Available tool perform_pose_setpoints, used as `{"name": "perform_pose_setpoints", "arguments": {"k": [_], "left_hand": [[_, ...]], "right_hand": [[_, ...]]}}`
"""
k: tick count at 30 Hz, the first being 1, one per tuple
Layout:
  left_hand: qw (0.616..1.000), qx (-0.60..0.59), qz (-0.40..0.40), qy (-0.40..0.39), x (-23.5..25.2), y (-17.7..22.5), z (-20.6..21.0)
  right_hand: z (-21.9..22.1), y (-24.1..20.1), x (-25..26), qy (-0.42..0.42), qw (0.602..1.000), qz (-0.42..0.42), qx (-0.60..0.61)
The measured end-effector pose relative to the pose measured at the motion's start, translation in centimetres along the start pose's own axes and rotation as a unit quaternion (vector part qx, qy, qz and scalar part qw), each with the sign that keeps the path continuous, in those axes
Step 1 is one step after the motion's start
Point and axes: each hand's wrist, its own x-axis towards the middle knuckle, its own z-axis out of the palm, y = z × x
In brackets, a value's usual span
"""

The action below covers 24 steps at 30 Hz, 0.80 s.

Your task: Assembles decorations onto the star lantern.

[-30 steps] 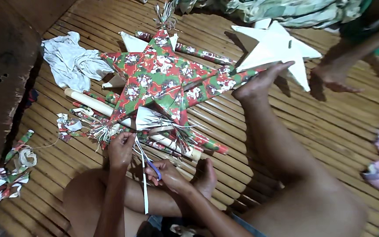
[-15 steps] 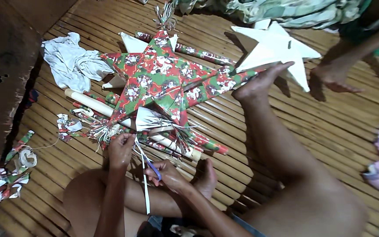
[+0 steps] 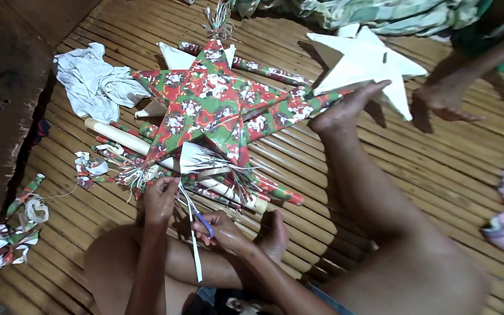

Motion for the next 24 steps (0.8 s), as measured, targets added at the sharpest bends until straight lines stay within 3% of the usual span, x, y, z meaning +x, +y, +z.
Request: {"name": "perform_pose_setpoints", "arguments": {"k": [16, 24], "left_hand": [[1.0, -0.015, -0.001, -0.01, 0.1, -0.1, 0.0], [0.981, 0.129, 0.0, -0.145, -4.4, -2.3, -2.8]], "right_hand": [[0.0, 0.0, 0.0, 0.006, 1.0, 0.015, 0.005], [-0.6, 0.3, -0.4, -0.009, 1.0, 0.025, -0.008]]}}
